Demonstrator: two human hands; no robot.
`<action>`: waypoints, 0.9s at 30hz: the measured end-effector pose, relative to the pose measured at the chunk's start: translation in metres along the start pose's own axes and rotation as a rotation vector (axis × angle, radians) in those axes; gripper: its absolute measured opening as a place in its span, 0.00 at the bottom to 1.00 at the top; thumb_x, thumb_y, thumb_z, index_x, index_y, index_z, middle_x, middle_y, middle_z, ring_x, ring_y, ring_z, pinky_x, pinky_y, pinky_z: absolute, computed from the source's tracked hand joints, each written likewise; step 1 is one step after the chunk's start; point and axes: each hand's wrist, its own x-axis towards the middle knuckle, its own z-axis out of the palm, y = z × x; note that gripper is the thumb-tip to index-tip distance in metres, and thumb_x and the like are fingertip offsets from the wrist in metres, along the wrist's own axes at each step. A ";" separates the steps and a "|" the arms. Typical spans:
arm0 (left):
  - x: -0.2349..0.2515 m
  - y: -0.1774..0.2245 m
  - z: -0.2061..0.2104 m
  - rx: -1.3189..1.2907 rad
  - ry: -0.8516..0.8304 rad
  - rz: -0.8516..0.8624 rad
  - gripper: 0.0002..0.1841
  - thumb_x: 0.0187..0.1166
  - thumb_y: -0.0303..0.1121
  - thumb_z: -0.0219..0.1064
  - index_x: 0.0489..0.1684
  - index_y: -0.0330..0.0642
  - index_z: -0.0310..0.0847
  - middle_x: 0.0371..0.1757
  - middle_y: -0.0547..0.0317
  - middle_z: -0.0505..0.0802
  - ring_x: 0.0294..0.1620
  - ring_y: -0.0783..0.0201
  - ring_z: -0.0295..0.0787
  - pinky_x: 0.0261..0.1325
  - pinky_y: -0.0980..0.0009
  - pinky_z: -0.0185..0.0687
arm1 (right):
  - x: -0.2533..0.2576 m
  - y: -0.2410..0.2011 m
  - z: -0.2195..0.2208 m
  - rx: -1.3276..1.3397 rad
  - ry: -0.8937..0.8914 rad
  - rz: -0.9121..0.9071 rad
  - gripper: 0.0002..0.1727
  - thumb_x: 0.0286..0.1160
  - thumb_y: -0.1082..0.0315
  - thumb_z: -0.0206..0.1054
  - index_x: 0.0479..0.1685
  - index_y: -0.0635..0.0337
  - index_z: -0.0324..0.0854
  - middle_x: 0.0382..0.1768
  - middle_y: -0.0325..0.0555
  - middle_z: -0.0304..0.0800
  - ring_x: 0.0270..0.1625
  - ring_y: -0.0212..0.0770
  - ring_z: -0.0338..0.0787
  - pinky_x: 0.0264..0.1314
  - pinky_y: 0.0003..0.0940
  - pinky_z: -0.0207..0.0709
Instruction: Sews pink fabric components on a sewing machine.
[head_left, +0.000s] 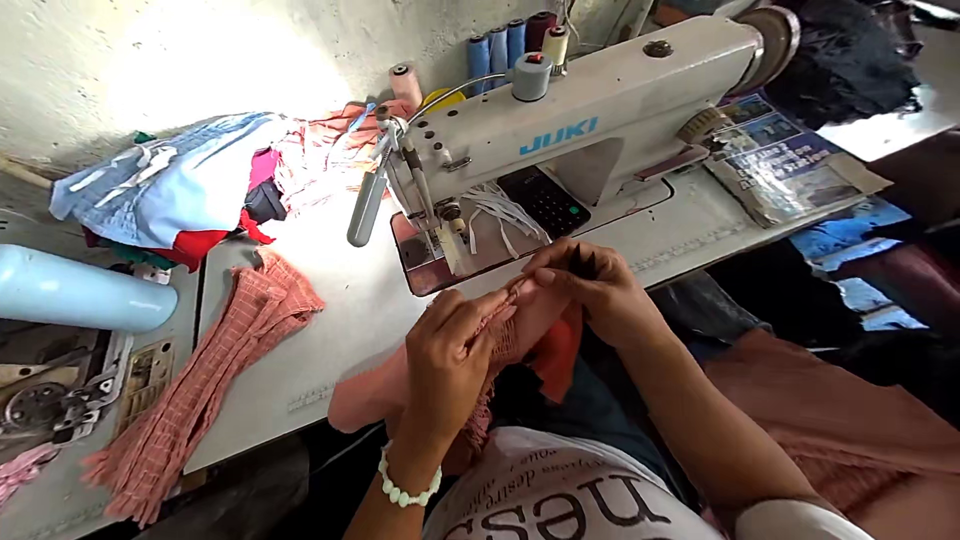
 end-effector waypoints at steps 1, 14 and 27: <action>-0.003 -0.001 -0.002 -0.013 0.021 0.013 0.09 0.76 0.34 0.75 0.41 0.38 0.96 0.27 0.61 0.86 0.31 0.77 0.78 0.39 0.86 0.73 | -0.001 0.001 0.000 0.038 0.023 0.019 0.09 0.76 0.72 0.66 0.45 0.51 0.90 0.30 0.30 0.91 0.30 0.21 0.86 0.34 0.18 0.81; -0.022 -0.005 -0.014 -0.080 0.102 0.031 0.07 0.79 0.37 0.74 0.42 0.45 0.96 0.27 0.66 0.80 0.33 0.79 0.73 0.41 0.85 0.67 | -0.014 -0.003 0.015 0.283 -0.017 0.091 0.10 0.75 0.73 0.67 0.45 0.50 0.93 0.29 0.31 0.92 0.32 0.20 0.88 0.39 0.17 0.83; 0.023 -0.016 -0.041 0.055 -0.686 0.067 0.16 0.70 0.47 0.73 0.33 0.41 0.91 0.33 0.58 0.92 0.36 0.70 0.89 0.41 0.72 0.84 | -0.054 -0.037 -0.039 -0.555 -0.032 -0.487 0.07 0.78 0.70 0.69 0.35 0.66 0.88 0.46 0.46 0.85 0.47 0.24 0.84 0.50 0.14 0.79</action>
